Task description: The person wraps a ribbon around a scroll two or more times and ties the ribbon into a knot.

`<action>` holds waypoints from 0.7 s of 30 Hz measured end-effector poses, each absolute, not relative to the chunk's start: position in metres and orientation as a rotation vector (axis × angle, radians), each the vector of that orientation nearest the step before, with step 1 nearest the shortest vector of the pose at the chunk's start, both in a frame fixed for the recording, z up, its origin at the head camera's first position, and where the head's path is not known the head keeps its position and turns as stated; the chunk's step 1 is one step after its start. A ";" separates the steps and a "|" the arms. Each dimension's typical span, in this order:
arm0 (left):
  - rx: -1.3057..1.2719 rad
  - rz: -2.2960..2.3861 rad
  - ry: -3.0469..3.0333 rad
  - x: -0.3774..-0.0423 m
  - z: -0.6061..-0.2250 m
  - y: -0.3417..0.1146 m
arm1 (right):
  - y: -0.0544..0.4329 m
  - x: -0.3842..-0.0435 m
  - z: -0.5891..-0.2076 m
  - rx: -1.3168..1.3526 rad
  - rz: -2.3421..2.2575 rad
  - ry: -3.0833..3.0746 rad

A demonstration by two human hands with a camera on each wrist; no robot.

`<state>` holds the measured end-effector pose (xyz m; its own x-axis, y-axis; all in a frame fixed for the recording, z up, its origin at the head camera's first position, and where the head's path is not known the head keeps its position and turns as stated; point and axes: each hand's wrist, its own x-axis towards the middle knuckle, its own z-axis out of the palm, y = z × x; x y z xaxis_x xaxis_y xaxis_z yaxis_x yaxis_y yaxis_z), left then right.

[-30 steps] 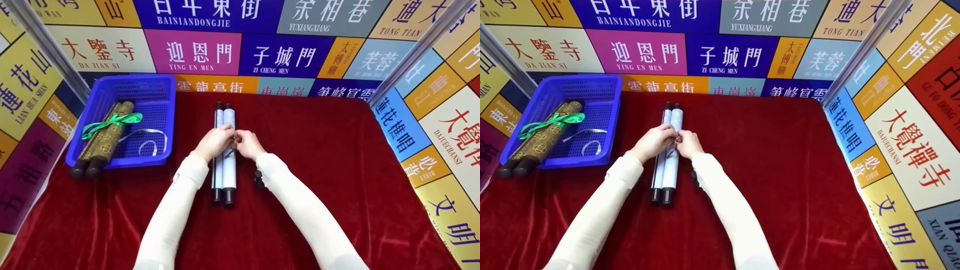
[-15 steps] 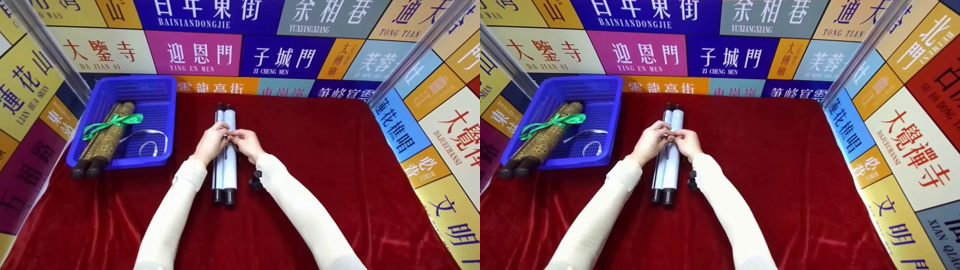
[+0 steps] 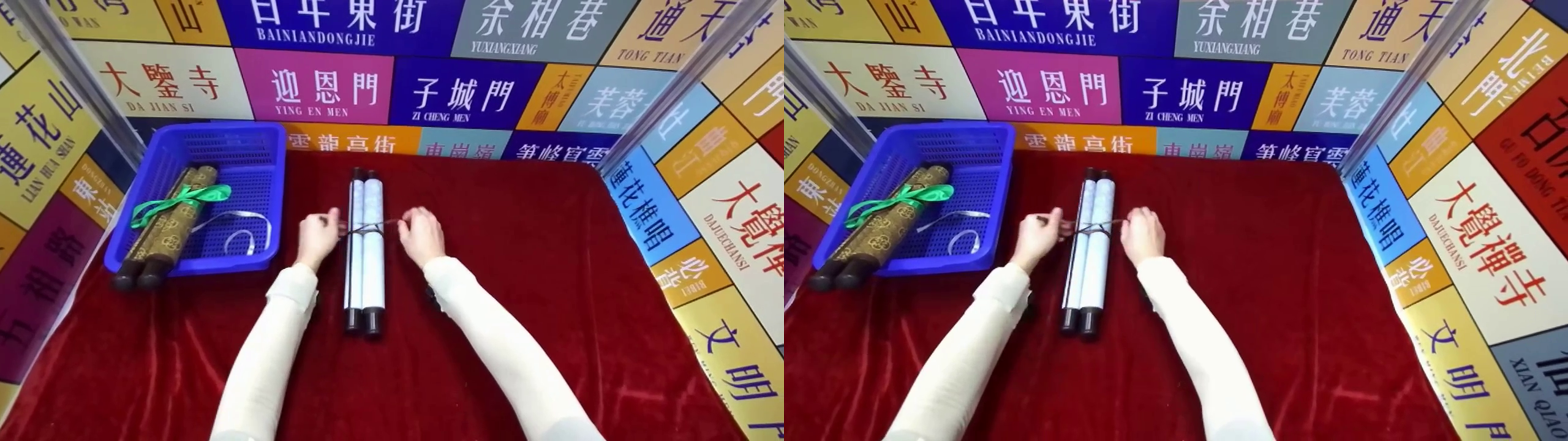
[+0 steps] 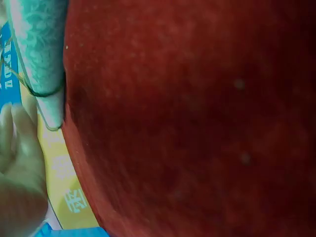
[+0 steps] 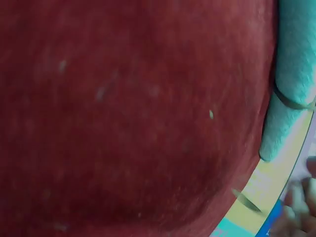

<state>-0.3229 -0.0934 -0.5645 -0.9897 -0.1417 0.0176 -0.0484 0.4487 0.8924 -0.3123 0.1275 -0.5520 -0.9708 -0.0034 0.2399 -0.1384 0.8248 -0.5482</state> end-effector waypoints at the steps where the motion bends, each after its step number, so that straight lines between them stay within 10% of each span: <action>1: 0.275 -1.624 -2.607 -0.323 -0.565 -0.096 | 0.130 -0.312 -0.551 0.068 0.856 -2.838; 9: 0.758 -1.916 -2.810 -0.319 -0.561 -0.107 | 0.136 -0.310 -0.549 -0.129 0.838 -3.036; 21: -0.143 -2.185 -2.304 -0.315 -0.553 -0.078 | 0.113 -0.310 -0.554 0.463 1.037 -2.837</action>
<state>-0.3153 -0.0779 -0.5526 -0.9953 0.0905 0.0354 0.0402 0.0514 0.9979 -0.3105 0.1127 -0.5536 -0.9505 -0.2518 0.1823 -0.3100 0.7241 -0.6161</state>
